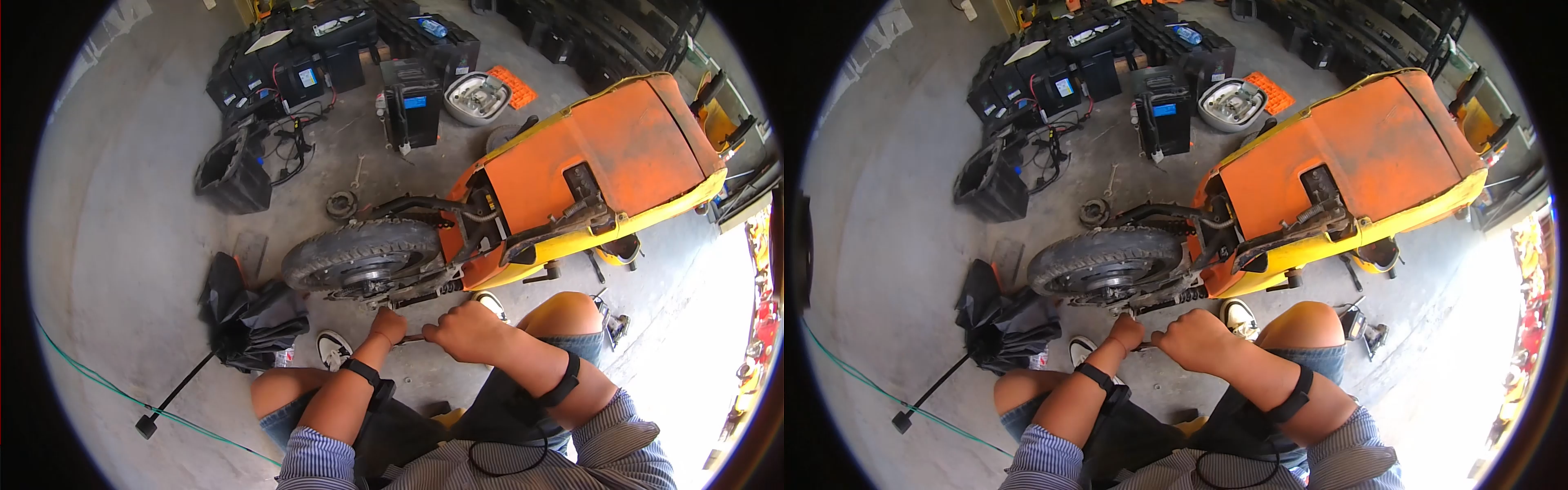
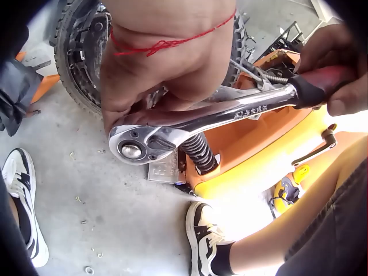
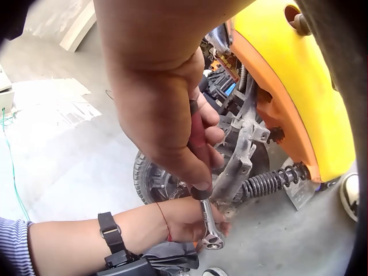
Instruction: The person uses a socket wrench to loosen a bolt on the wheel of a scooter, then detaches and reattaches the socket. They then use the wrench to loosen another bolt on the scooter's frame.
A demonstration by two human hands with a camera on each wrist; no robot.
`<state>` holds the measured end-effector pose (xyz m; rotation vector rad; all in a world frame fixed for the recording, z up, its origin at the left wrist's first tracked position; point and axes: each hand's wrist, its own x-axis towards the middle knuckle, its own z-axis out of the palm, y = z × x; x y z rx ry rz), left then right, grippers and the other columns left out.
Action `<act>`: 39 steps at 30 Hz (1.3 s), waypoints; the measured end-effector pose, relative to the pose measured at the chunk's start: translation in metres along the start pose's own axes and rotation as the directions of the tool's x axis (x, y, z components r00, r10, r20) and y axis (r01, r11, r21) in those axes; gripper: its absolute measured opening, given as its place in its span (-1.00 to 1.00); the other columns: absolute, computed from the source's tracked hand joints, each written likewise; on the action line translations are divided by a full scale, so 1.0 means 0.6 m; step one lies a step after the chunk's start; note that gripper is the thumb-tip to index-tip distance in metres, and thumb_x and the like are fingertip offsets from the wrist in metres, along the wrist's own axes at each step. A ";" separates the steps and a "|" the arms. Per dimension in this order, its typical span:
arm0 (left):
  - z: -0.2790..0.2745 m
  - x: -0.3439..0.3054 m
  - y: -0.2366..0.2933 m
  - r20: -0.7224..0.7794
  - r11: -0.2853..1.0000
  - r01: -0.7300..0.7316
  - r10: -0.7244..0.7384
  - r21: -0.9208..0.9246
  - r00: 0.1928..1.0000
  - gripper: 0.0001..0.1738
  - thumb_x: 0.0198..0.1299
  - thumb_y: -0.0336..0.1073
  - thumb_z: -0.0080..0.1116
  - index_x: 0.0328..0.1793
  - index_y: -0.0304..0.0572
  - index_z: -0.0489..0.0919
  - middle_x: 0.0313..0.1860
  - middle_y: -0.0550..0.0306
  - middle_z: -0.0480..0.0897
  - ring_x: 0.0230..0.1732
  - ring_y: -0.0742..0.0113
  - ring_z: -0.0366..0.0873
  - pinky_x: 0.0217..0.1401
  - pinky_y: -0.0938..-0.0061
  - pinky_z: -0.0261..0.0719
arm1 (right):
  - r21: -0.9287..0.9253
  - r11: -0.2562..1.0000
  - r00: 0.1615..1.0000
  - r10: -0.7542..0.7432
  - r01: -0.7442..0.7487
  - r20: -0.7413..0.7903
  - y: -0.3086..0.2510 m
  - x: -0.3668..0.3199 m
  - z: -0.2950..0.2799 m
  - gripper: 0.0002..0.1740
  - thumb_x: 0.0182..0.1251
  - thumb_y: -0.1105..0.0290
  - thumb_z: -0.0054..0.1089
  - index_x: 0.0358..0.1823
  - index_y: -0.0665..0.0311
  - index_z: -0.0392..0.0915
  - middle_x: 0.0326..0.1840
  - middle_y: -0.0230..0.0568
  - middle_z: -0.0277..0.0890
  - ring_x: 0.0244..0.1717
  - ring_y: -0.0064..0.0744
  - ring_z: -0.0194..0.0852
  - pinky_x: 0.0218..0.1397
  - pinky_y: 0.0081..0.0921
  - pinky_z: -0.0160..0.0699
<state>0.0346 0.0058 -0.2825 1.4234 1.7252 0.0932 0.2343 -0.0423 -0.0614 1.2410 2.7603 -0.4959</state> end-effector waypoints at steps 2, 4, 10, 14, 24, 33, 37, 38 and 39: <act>0.003 0.001 -0.009 0.000 1.000 -0.005 0.005 0.004 1.000 -0.58 0.10 -0.30 0.10 -0.04 -0.60 0.56 -0.03 -0.53 0.63 0.09 -0.31 0.62 0.14 0.10 0.57 | 0.000 1.000 1.000 -0.018 0.018 0.010 0.004 0.000 -0.002 -0.80 0.19 0.38 0.15 -0.15 0.17 0.61 -0.49 -0.15 0.65 -0.37 -0.07 0.71 -0.36 -0.16 0.61; -0.005 -0.004 -0.004 -0.005 1.000 -0.007 0.007 0.007 1.000 -0.58 0.10 -0.30 0.10 -0.05 -0.61 0.56 -0.03 -0.54 0.63 0.09 -0.31 0.61 0.14 0.10 0.56 | -0.007 1.000 1.000 0.003 -0.003 -0.011 0.006 0.001 0.000 -0.80 0.19 0.38 0.16 -0.15 0.15 0.61 -0.49 -0.16 0.65 -0.37 -0.07 0.71 -0.35 -0.18 0.61; -0.020 -0.017 0.001 -0.045 0.994 -0.088 0.092 0.071 0.995 -0.60 0.11 -0.29 0.15 -0.03 -0.54 0.56 -0.06 -0.45 0.65 0.07 -0.31 0.62 0.11 0.09 0.56 | 0.019 0.997 0.996 0.080 -0.079 -0.041 0.014 -0.003 0.009 -0.86 0.24 0.34 0.16 -0.21 0.13 0.63 -0.48 -0.16 0.65 -0.35 -0.09 0.71 -0.34 -0.20 0.61; -0.011 -0.008 -0.017 -0.111 0.983 -0.155 0.165 0.093 0.980 -0.65 0.15 -0.26 0.25 -0.11 -0.49 0.60 -0.22 -0.33 0.70 -0.12 -0.22 0.69 -0.03 0.11 0.60 | 0.040 0.981 0.982 0.189 -0.190 0.015 0.026 -0.010 0.012 -0.78 0.36 0.23 0.13 -0.21 0.19 0.66 -0.38 -0.14 0.70 -0.31 -0.14 0.74 -0.28 -0.25 0.63; -0.018 -0.002 -0.021 -0.043 0.988 -0.150 0.149 -0.023 0.988 -0.59 0.18 -0.14 0.31 -0.10 -0.44 0.63 -0.08 -0.40 0.66 0.05 -0.35 0.59 0.12 0.02 0.54 | -0.024 0.907 0.864 0.409 -0.421 0.294 0.045 0.002 0.050 -0.64 0.44 0.06 0.12 -0.13 0.15 0.75 -0.14 -0.15 0.74 -0.05 -0.14 0.74 -0.08 -0.28 0.64; -0.042 -0.041 0.027 -0.106 0.975 -0.176 0.191 0.139 0.976 -0.60 0.21 -0.15 0.29 -0.09 -0.44 0.63 -0.05 -0.40 0.66 0.08 -0.32 0.60 0.15 0.04 0.55 | -0.035 0.861 0.796 0.484 -0.507 0.363 0.071 0.009 0.121 -0.68 0.42 0.12 0.14 -0.05 0.16 0.71 -0.06 -0.15 0.73 0.04 -0.17 0.71 0.00 -0.25 0.63; -0.044 -0.041 0.021 -0.105 0.972 -0.175 0.193 0.159 0.976 -0.60 0.22 -0.16 0.29 -0.06 -0.44 0.63 -0.03 -0.39 0.66 0.08 -0.31 0.60 0.15 0.04 0.55 | -0.074 0.872 0.786 0.470 -0.484 0.401 0.049 0.007 0.124 -0.67 0.39 0.12 0.15 -0.02 0.14 0.72 0.01 -0.17 0.73 0.10 -0.20 0.69 0.07 -0.24 0.60; -0.043 -0.042 0.019 -0.101 0.974 -0.169 0.186 0.152 0.977 -0.60 0.22 -0.16 0.30 -0.04 -0.43 0.62 -0.03 -0.39 0.66 0.08 -0.30 0.61 0.15 0.05 0.55 | -0.074 0.873 0.786 0.469 -0.482 0.403 0.045 0.004 0.128 -0.67 0.39 0.12 0.15 -0.02 0.14 0.72 0.01 -0.17 0.73 0.10 -0.20 0.69 0.07 -0.24 0.60; -0.045 -0.040 0.021 -0.103 0.975 -0.169 0.184 0.145 0.977 -0.59 0.21 -0.16 0.30 -0.03 -0.43 0.62 -0.02 -0.39 0.66 0.09 -0.30 0.61 0.15 0.05 0.56 | -0.063 0.870 0.787 0.471 -0.489 0.397 0.046 0.002 0.128 -0.66 0.39 0.10 0.14 -0.01 0.13 0.71 -0.01 -0.18 0.73 0.08 -0.20 0.70 0.07 -0.23 0.59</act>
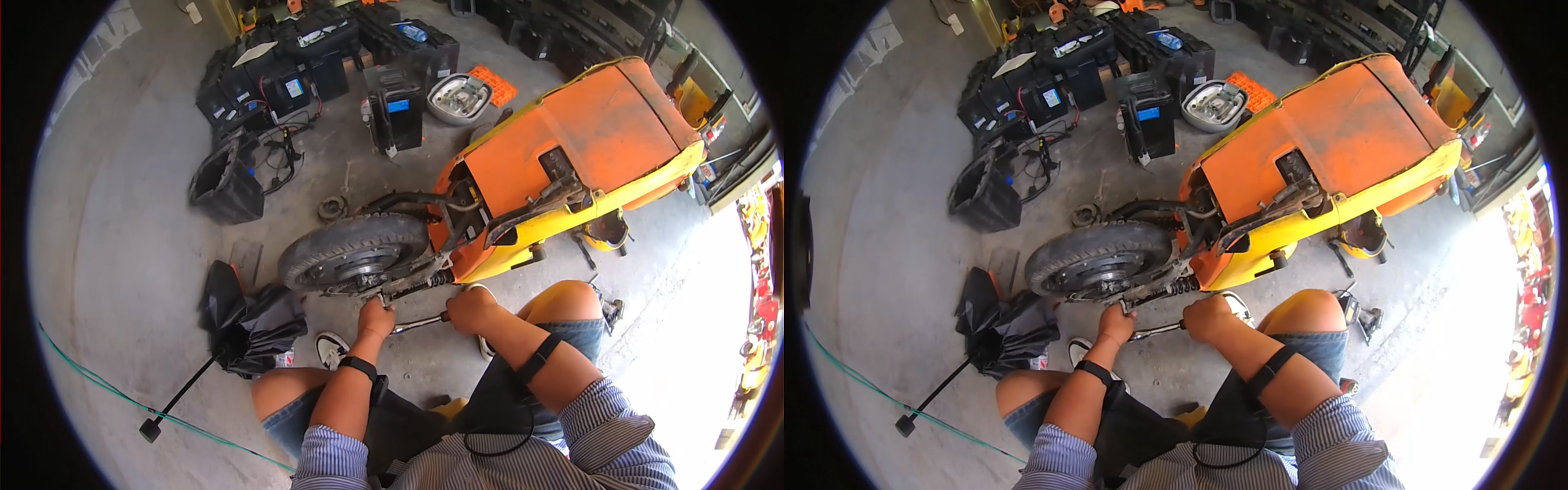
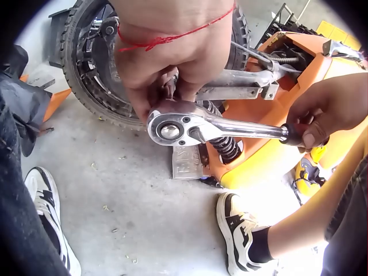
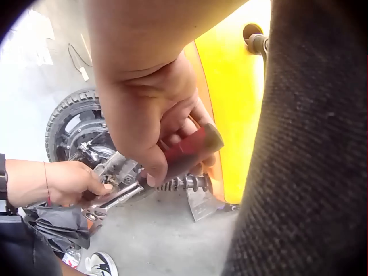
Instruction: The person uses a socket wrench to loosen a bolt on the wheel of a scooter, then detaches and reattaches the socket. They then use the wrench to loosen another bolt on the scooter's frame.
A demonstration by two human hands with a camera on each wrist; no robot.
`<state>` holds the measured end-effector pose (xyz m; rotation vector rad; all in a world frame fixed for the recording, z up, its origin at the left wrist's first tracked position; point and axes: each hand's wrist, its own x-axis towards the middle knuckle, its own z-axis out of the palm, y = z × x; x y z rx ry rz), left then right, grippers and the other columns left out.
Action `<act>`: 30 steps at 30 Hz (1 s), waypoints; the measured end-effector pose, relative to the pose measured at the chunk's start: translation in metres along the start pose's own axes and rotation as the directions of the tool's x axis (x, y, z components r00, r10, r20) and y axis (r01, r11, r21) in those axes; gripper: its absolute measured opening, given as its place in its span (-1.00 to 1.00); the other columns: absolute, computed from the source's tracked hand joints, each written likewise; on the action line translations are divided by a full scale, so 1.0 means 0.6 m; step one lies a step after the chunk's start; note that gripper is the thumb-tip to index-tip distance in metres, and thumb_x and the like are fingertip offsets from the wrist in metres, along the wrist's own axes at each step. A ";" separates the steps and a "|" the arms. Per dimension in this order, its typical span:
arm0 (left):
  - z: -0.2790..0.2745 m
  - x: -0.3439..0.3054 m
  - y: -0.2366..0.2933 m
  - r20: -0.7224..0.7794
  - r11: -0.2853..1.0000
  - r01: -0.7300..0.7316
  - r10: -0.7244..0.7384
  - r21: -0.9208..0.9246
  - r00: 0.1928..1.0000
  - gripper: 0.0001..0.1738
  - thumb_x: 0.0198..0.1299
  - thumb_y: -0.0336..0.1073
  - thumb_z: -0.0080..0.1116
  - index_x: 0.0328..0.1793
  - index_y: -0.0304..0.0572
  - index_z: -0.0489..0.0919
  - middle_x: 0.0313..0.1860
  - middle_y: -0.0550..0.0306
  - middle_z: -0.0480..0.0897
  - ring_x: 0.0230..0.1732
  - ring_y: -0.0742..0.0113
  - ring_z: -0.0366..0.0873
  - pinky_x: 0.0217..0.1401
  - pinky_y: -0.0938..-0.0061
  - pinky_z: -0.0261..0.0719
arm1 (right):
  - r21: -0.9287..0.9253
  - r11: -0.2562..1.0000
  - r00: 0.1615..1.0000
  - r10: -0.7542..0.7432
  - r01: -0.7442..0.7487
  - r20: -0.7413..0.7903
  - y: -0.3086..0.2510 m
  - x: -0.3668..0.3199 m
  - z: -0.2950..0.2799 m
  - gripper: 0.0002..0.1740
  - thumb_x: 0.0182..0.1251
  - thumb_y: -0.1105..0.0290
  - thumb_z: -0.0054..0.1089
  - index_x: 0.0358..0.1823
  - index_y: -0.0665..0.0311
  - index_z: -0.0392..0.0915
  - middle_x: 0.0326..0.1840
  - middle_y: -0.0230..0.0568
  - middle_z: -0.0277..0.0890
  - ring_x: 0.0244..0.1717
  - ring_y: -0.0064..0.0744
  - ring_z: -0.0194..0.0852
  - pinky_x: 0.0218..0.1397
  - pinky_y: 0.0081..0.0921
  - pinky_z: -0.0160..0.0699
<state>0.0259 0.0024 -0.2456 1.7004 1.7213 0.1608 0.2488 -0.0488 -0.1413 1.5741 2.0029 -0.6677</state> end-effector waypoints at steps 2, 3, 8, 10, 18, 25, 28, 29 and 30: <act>-0.004 -0.002 0.010 -0.015 1.000 0.003 -0.003 0.017 1.000 -0.59 0.21 -0.16 0.30 -0.02 -0.42 0.63 -0.02 -0.39 0.66 0.10 -0.30 0.61 0.16 0.06 0.56 | -0.003 1.000 0.999 0.006 -0.006 -0.035 0.011 0.001 -0.007 -0.65 0.40 0.08 0.13 -0.01 0.12 0.70 -0.03 -0.19 0.74 0.07 -0.20 0.70 0.08 -0.23 0.58; -0.004 -0.004 0.013 -0.019 0.999 0.014 -0.013 0.036 1.000 -0.59 0.21 -0.16 0.31 -0.02 -0.42 0.63 -0.01 -0.39 0.66 0.11 -0.30 0.60 0.17 0.07 0.56 | -0.001 1.000 0.996 0.016 -0.016 -0.092 0.019 0.007 0.004 -0.64 0.41 0.07 0.11 0.00 0.12 0.69 -0.06 -0.19 0.74 0.06 -0.21 0.70 0.08 -0.23 0.57; -0.020 -0.005 0.030 0.013 0.999 0.053 -0.053 0.006 0.999 -0.57 0.20 -0.15 0.33 -0.02 -0.44 0.66 0.02 -0.41 0.65 0.13 -0.29 0.60 0.20 0.09 0.56 | -0.043 0.999 0.993 -0.003 -0.002 -0.119 0.020 0.026 0.029 -0.62 0.43 0.06 0.08 0.05 0.13 0.65 -0.02 -0.20 0.72 0.07 -0.21 0.70 0.07 -0.24 0.58; -0.022 -0.007 0.030 0.020 0.998 0.045 -0.046 0.053 0.999 -0.57 0.19 -0.15 0.33 -0.03 -0.44 0.67 0.03 -0.41 0.65 0.14 -0.28 0.60 0.20 0.09 0.56 | -0.032 0.999 0.989 -0.018 0.013 -0.148 0.015 0.021 0.031 -0.61 0.43 0.05 0.07 0.01 0.17 0.65 -0.05 -0.14 0.72 0.05 -0.16 0.70 0.09 -0.20 0.58; 0.001 0.001 0.021 -0.083 0.999 0.032 -0.030 0.015 0.996 -0.54 0.16 -0.15 0.37 -0.01 -0.46 0.67 0.03 -0.44 0.64 0.14 -0.28 0.60 0.21 0.10 0.55 | 0.013 1.000 0.987 0.015 -0.013 -0.161 -0.002 -0.012 0.014 -0.59 0.43 0.07 0.04 0.00 0.22 0.66 -0.05 -0.08 0.72 0.06 -0.14 0.70 0.11 -0.19 0.57; 0.000 0.002 0.023 -0.078 0.999 0.011 -0.007 0.044 0.997 -0.57 0.17 -0.19 0.34 -0.01 -0.47 0.66 0.03 -0.42 0.65 0.14 -0.27 0.61 0.22 0.07 0.56 | -0.057 0.998 0.999 0.006 -0.009 -0.038 -0.014 -0.030 -0.024 -0.67 0.34 0.19 0.10 0.01 0.10 0.72 0.08 -0.22 0.71 0.15 -0.27 0.66 0.17 -0.23 0.52; 0.003 0.004 0.021 -0.083 0.998 0.044 -0.041 0.033 0.996 -0.59 0.17 -0.22 0.33 -0.02 -0.47 0.66 0.02 -0.41 0.66 0.12 -0.28 0.61 0.21 0.07 0.56 | -0.099 0.995 0.999 -0.021 0.016 -0.040 -0.019 -0.033 -0.032 -0.68 0.34 0.21 0.10 -0.01 0.08 0.73 0.05 -0.22 0.72 0.12 -0.24 0.68 0.15 -0.24 0.51; 0.006 0.002 0.023 -0.081 0.998 0.049 -0.046 0.032 0.996 -0.59 0.17 -0.22 0.33 -0.02 -0.47 0.66 0.02 -0.41 0.66 0.12 -0.28 0.61 0.21 0.07 0.56 | -0.135 0.990 0.998 -0.043 0.036 -0.044 -0.021 -0.035 -0.035 -0.69 0.34 0.21 0.11 -0.02 0.08 0.74 0.03 -0.22 0.73 0.09 -0.23 0.69 0.13 -0.25 0.50; 0.010 0.002 0.024 -0.098 0.998 0.054 -0.052 0.017 0.994 -0.61 0.18 -0.23 0.32 -0.02 -0.46 0.66 0.01 -0.41 0.66 0.12 -0.28 0.61 0.21 0.07 0.57 | -0.137 0.990 0.998 -0.047 0.041 -0.041 -0.023 -0.039 -0.036 -0.69 0.34 0.21 0.11 -0.02 0.08 0.74 0.03 -0.22 0.73 0.09 -0.23 0.69 0.13 -0.25 0.50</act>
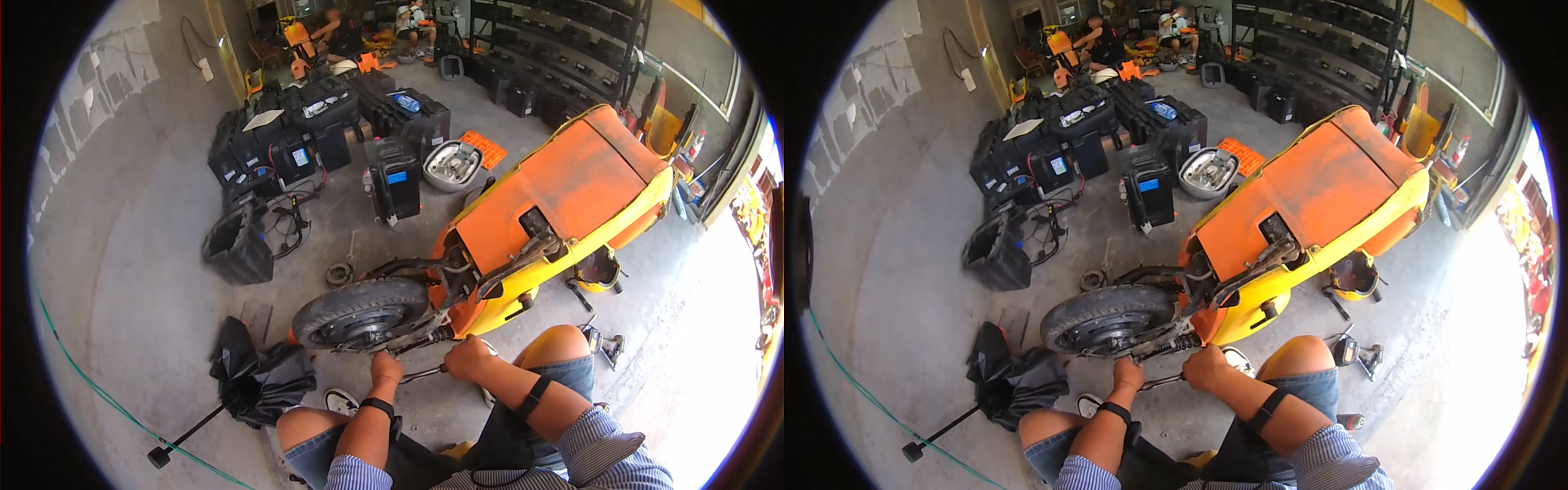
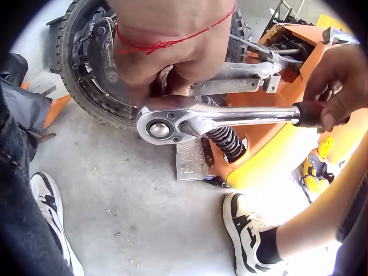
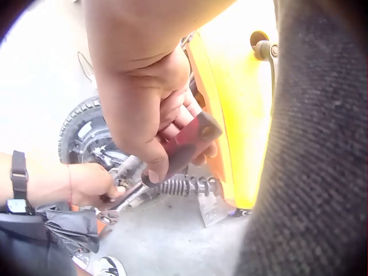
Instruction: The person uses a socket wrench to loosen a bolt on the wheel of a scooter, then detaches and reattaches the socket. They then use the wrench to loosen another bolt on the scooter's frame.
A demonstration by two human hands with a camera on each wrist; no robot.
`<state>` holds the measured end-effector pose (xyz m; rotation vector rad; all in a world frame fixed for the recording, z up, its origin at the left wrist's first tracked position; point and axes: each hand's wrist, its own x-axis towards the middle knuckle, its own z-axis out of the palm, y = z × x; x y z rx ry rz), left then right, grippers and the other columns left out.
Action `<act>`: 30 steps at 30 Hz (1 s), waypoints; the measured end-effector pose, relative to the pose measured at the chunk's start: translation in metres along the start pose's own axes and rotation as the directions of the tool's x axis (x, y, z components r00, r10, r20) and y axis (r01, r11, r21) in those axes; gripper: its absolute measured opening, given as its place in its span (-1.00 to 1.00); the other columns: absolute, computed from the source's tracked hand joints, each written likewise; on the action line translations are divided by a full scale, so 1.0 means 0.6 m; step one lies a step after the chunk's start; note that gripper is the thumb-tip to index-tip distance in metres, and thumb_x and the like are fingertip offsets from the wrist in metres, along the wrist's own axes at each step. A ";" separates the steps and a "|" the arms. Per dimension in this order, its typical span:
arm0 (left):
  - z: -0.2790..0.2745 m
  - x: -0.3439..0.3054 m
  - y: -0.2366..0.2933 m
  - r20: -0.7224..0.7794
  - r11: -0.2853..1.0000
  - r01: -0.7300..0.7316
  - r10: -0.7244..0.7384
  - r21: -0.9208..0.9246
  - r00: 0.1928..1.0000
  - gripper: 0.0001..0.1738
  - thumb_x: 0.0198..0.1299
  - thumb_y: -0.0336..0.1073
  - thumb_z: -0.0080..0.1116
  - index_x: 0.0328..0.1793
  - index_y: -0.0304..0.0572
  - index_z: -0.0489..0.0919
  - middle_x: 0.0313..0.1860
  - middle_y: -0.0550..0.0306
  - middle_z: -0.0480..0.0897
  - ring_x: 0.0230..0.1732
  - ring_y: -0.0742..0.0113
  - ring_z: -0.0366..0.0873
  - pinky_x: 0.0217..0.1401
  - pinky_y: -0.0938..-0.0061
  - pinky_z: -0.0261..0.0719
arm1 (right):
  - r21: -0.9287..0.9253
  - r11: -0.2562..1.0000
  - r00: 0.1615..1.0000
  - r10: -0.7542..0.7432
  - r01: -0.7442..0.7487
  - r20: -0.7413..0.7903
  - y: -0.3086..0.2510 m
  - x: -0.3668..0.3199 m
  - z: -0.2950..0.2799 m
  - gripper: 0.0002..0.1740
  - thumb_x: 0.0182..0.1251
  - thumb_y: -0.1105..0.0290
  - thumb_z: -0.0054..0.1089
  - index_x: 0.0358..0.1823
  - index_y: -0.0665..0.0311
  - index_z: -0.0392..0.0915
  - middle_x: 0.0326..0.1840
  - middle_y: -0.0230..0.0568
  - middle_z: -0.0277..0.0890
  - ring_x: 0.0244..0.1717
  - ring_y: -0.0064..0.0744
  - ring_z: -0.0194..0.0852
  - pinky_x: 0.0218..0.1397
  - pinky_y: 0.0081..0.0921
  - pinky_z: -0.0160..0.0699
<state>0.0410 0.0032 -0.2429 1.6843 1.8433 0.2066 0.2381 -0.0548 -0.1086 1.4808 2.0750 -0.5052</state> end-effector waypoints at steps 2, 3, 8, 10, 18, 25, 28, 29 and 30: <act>0.003 0.003 -0.001 -0.018 1.000 0.012 -0.012 -0.016 1.000 -0.62 0.18 -0.23 0.30 -0.03 -0.46 0.66 0.00 -0.40 0.67 0.11 -0.28 0.61 0.21 0.08 0.57 | -0.081 0.993 0.994 -0.089 0.084 -0.066 -0.001 -0.009 -0.004 -0.68 0.41 0.19 0.04 -0.02 0.11 0.72 -0.13 -0.23 0.74 -0.03 -0.20 0.72 0.17 -0.21 0.48; -0.003 0.000 0.001 0.007 1.000 0.012 -0.012 -0.016 1.000 -0.63 0.18 -0.24 0.28 -0.03 -0.45 0.66 -0.01 -0.41 0.67 0.12 -0.28 0.61 0.21 0.08 0.57 | -0.081 0.993 0.994 -0.094 0.089 -0.063 -0.002 -0.009 -0.003 -0.68 0.41 0.19 0.04 -0.02 0.11 0.72 -0.13 -0.23 0.74 -0.03 -0.20 0.72 0.17 -0.21 0.48; -0.017 -0.013 0.014 0.018 0.998 -0.007 0.008 -0.055 1.000 -0.63 0.18 -0.24 0.26 -0.03 -0.44 0.66 -0.02 -0.42 0.66 0.12 -0.27 0.60 0.21 0.09 0.56 | 0.041 0.997 0.990 0.069 -0.065 -0.124 -0.007 0.030 0.032 -0.70 0.43 0.15 0.10 -0.01 0.07 0.72 -0.13 -0.27 0.75 -0.04 -0.20 0.73 0.00 -0.25 0.59; -0.020 -0.008 0.013 0.030 1.000 -0.009 0.010 -0.020 0.999 -0.64 0.17 -0.25 0.24 -0.03 -0.45 0.66 -0.02 -0.42 0.66 0.12 -0.29 0.60 0.20 0.08 0.56 | 0.055 0.995 0.989 0.092 -0.086 -0.115 -0.001 0.048 0.047 -0.69 0.41 0.11 0.14 -0.02 0.07 0.72 -0.12 -0.27 0.75 -0.03 -0.20 0.73 -0.03 -0.26 0.61; -0.032 -0.013 0.017 0.080 1.000 -0.003 0.003 0.002 0.997 -0.62 0.16 -0.29 0.20 0.04 -0.42 0.63 0.02 -0.42 0.65 0.12 -0.27 0.61 0.21 0.05 0.55 | 0.140 0.984 0.994 0.111 -0.108 -0.016 -0.010 0.142 0.200 -0.72 0.31 0.15 0.22 -0.09 0.07 0.74 -0.03 -0.23 0.74 0.01 -0.18 0.73 -0.02 -0.25 0.65; -0.020 -0.002 0.001 0.110 1.000 -0.025 0.025 0.002 0.994 -0.62 0.16 -0.27 0.23 0.03 -0.41 0.63 0.01 -0.40 0.66 0.11 -0.28 0.61 0.19 0.05 0.57 | 0.108 0.988 0.990 0.102 -0.113 0.102 -0.013 0.158 0.176 -0.73 0.27 0.26 0.19 -0.07 0.09 0.75 -0.01 -0.23 0.74 0.07 -0.20 0.71 -0.02 -0.22 0.66; -0.022 0.001 0.010 0.117 1.000 0.013 -0.011 -0.010 0.993 -0.61 0.17 -0.25 0.24 0.02 -0.43 0.64 0.00 -0.40 0.66 0.12 -0.28 0.60 0.20 0.05 0.56 | 0.109 0.984 0.982 0.127 -0.143 0.139 -0.008 0.131 0.141 -0.70 0.26 0.27 0.18 -0.04 0.12 0.74 0.04 -0.22 0.72 0.11 -0.18 0.69 0.01 -0.19 0.66; -0.020 0.006 0.006 0.117 1.000 -0.009 0.008 0.009 0.993 -0.61 0.17 -0.25 0.24 0.03 -0.43 0.63 0.00 -0.40 0.66 0.12 -0.28 0.60 0.20 0.05 0.56 | 0.102 0.984 0.982 0.132 -0.147 0.137 -0.008 0.126 0.134 -0.70 0.26 0.27 0.18 -0.04 0.12 0.74 0.04 -0.22 0.72 0.11 -0.18 0.69 0.01 -0.19 0.66; -0.016 0.009 0.000 0.118 0.999 -0.029 0.025 0.030 0.993 -0.60 0.18 -0.25 0.23 0.03 -0.44 0.63 0.01 -0.40 0.66 0.12 -0.28 0.60 0.20 0.04 0.56 | 0.135 0.982 0.987 0.114 -0.130 0.117 -0.009 0.126 0.141 -0.68 0.26 0.27 0.17 -0.01 0.11 0.72 0.04 -0.21 0.71 0.11 -0.17 0.69 0.02 -0.16 0.66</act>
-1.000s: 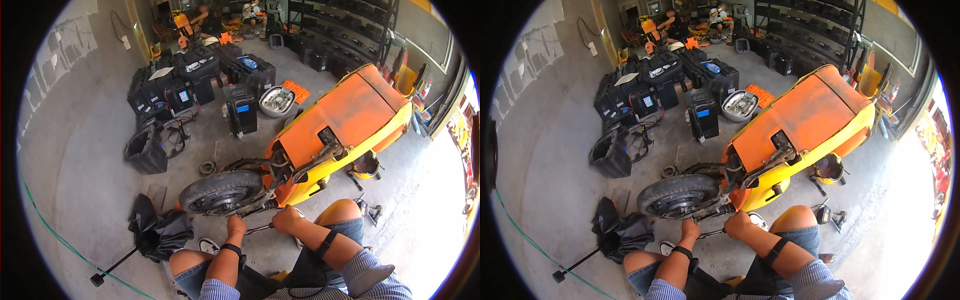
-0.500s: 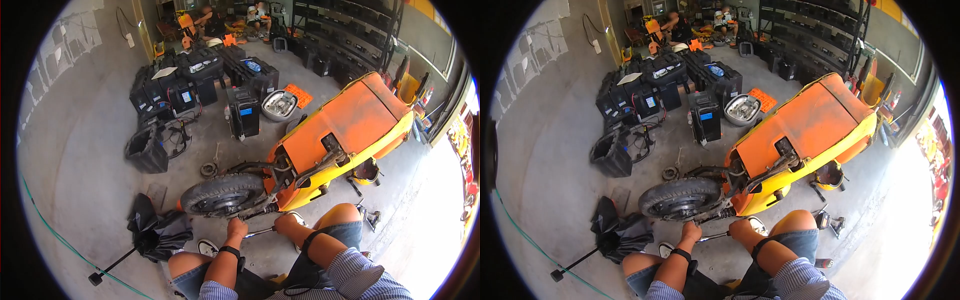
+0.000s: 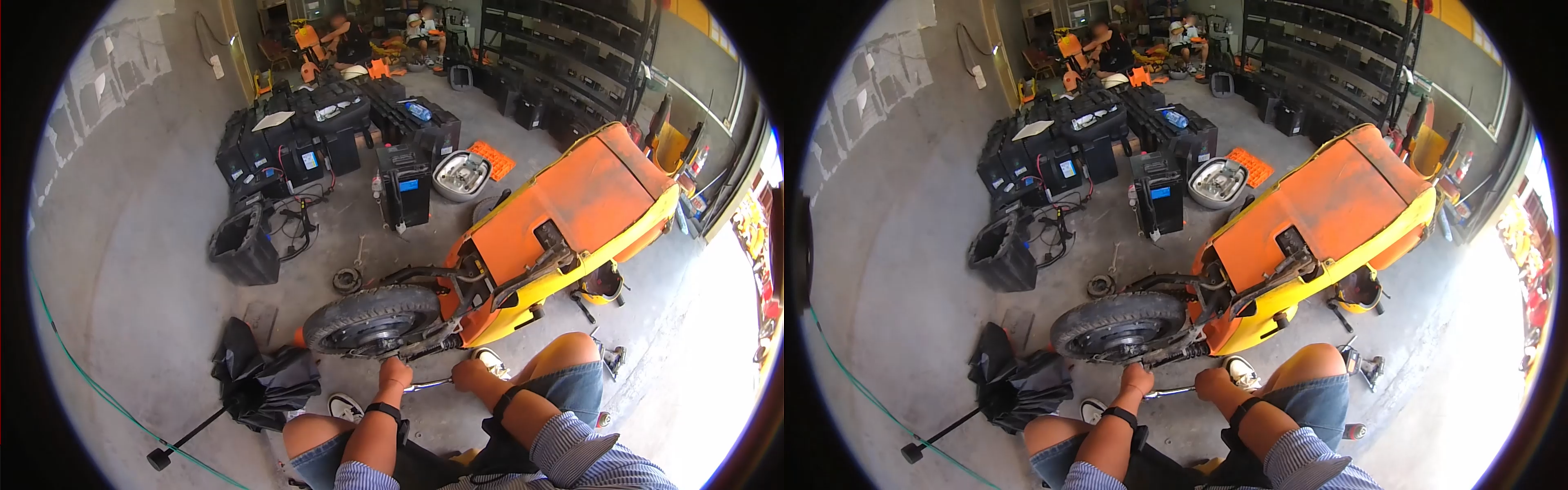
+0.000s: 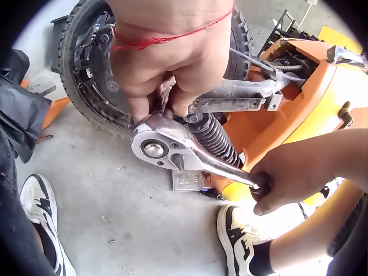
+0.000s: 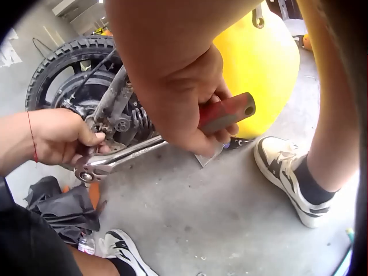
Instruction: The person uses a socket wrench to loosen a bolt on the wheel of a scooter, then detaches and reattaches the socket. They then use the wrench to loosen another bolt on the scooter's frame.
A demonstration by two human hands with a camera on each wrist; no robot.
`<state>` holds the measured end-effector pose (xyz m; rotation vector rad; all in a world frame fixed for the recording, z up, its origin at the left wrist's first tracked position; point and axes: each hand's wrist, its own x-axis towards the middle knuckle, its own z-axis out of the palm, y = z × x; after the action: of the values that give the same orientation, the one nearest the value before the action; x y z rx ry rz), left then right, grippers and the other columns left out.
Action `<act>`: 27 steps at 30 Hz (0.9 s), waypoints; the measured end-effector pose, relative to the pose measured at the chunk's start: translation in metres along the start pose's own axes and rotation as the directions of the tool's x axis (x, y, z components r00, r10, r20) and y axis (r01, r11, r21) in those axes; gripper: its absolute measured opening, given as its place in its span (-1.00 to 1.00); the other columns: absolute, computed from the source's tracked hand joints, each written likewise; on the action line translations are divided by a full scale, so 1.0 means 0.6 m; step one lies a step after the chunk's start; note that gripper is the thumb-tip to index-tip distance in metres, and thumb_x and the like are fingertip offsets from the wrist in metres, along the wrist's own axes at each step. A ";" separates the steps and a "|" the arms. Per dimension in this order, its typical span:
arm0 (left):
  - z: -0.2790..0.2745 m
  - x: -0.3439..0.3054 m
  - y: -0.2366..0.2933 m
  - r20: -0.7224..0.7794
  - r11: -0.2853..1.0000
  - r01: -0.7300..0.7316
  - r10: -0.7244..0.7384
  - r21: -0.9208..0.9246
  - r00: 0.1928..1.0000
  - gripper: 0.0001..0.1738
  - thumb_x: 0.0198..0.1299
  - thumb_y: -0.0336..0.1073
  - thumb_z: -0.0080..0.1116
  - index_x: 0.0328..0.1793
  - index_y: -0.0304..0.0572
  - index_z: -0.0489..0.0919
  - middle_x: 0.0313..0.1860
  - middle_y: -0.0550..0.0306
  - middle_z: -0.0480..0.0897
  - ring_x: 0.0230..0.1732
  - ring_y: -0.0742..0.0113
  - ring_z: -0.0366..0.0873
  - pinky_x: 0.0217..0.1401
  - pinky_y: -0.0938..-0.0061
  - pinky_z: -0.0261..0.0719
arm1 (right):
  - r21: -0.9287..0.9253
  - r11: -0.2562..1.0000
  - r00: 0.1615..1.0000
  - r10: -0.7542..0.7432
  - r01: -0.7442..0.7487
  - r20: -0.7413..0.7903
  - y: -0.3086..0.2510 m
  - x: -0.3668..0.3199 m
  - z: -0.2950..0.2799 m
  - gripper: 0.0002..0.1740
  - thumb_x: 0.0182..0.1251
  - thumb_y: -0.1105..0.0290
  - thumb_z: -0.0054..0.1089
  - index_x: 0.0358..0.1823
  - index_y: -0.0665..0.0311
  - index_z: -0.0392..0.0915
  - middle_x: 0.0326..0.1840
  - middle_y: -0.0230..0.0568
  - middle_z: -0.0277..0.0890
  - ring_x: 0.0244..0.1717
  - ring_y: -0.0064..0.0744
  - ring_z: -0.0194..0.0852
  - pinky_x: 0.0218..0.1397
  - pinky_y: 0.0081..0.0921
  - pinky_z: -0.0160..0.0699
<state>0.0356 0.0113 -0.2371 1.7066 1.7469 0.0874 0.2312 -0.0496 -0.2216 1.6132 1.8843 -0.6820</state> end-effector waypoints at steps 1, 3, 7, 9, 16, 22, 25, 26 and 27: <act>0.004 0.004 -0.007 -0.001 1.000 -0.001 0.001 -0.004 1.000 -0.60 0.18 -0.25 0.23 0.03 -0.44 0.63 0.01 -0.40 0.66 0.12 -0.28 0.60 0.20 0.04 0.56 | 0.032 0.999 1.000 -0.022 0.022 -0.018 0.001 0.002 0.006 -0.67 0.25 0.27 0.16 0.02 0.11 0.70 0.05 -0.20 0.71 0.11 -0.16 0.68 0.04 -0.14 0.65; 0.007 0.005 -0.014 -0.014 0.996 -0.089 0.089 -0.006 0.996 -0.58 0.18 -0.23 0.25 0.06 -0.44 0.62 0.01 -0.41 0.66 0.13 -0.28 0.60 0.21 0.04 0.55 | 0.057 0.997 0.998 -0.045 0.048 -0.039 0.005 0.007 0.016 -0.65 0.24 0.27 0.15 0.04 0.12 0.67 0.04 -0.16 0.70 0.10 -0.12 0.67 0.06 -0.11 0.64; -0.001 -0.001 -0.018 -0.025 0.995 -0.093 0.093 -0.022 0.995 -0.58 0.18 -0.20 0.28 0.02 -0.43 0.64 0.01 -0.42 0.65 0.13 -0.29 0.60 0.22 0.05 0.55 | 0.149 0.967 0.977 -0.197 0.208 -0.082 -0.016 0.024 0.029 -0.66 0.29 0.26 0.14 0.07 0.11 0.62 0.06 -0.05 0.67 0.14 -0.04 0.64 0.12 -0.11 0.61; -0.007 0.001 -0.017 0.032 0.998 -0.045 0.047 -0.042 0.998 -0.58 0.18 -0.18 0.31 -0.01 -0.44 0.66 0.03 -0.42 0.65 0.13 -0.29 0.59 0.22 0.07 0.55 | 0.284 0.923 0.962 -0.226 0.262 -0.152 -0.054 0.014 0.024 -0.65 0.31 0.19 0.15 0.06 0.12 0.62 0.05 -0.04 0.67 0.12 0.01 0.64 0.13 -0.10 0.60; -0.005 0.000 -0.008 -0.030 0.998 -0.007 0.005 -0.064 1.000 -0.55 0.12 -0.18 0.38 -0.03 -0.48 0.67 0.02 -0.46 0.64 0.13 -0.31 0.60 0.20 0.10 0.56 | 0.457 0.695 0.801 -0.300 0.556 -0.518 -0.091 0.018 0.037 -0.46 0.41 -0.14 0.10 0.03 0.20 0.61 -0.05 -0.02 0.67 0.00 0.13 0.63 0.10 -0.04 0.56; -0.008 -0.004 -0.006 -0.013 1.000 -0.014 0.013 -0.027 1.000 -0.58 0.15 -0.20 0.30 -0.03 -0.46 0.68 0.03 -0.43 0.65 0.15 -0.25 0.60 0.23 0.10 0.57 | 0.280 0.834 0.840 -0.336 0.475 -0.426 -0.099 0.022 0.030 -0.48 0.43 -0.14 0.08 0.02 0.18 0.61 -0.14 0.02 0.69 -0.10 0.11 0.67 -0.02 -0.04 0.61; -0.004 0.000 -0.009 0.003 1.000 -0.009 0.009 -0.016 1.000 -0.58 0.14 -0.20 0.29 -0.03 -0.46 0.68 0.03 -0.43 0.65 0.15 -0.26 0.60 0.23 0.10 0.56 | 0.248 0.825 0.784 -0.323 0.508 -0.530 -0.102 0.025 0.039 -0.51 0.42 -0.10 0.09 -0.14 0.23 0.60 -0.31 0.00 0.68 -0.26 0.13 0.68 -0.16 -0.02 0.63; -0.002 0.002 -0.011 -0.011 0.999 -0.013 0.012 -0.029 1.000 -0.57 0.12 -0.19 0.34 -0.05 -0.47 0.68 0.01 -0.45 0.65 0.13 -0.28 0.61 0.20 0.10 0.57 | 0.248 0.824 0.783 -0.325 0.510 -0.530 -0.102 0.027 0.042 -0.51 0.42 -0.10 0.09 -0.14 0.23 0.60 -0.31 0.00 0.68 -0.26 0.13 0.68 -0.16 -0.02 0.63; -0.004 0.001 -0.010 -0.025 0.999 -0.017 0.016 -0.043 1.000 -0.56 0.10 -0.17 0.38 -0.07 -0.48 0.68 -0.01 -0.46 0.65 0.11 -0.30 0.61 0.17 0.09 0.58 | 0.209 0.833 0.770 -0.336 0.512 -0.543 -0.102 0.029 0.043 -0.51 0.42 -0.10 0.10 -0.16 0.25 0.56 -0.37 0.02 0.66 -0.31 0.14 0.67 -0.22 -0.02 0.63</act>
<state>0.0292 0.0119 -0.2386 1.6955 1.7366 0.1528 0.1708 -0.0644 -0.2511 1.6824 2.6945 -0.9021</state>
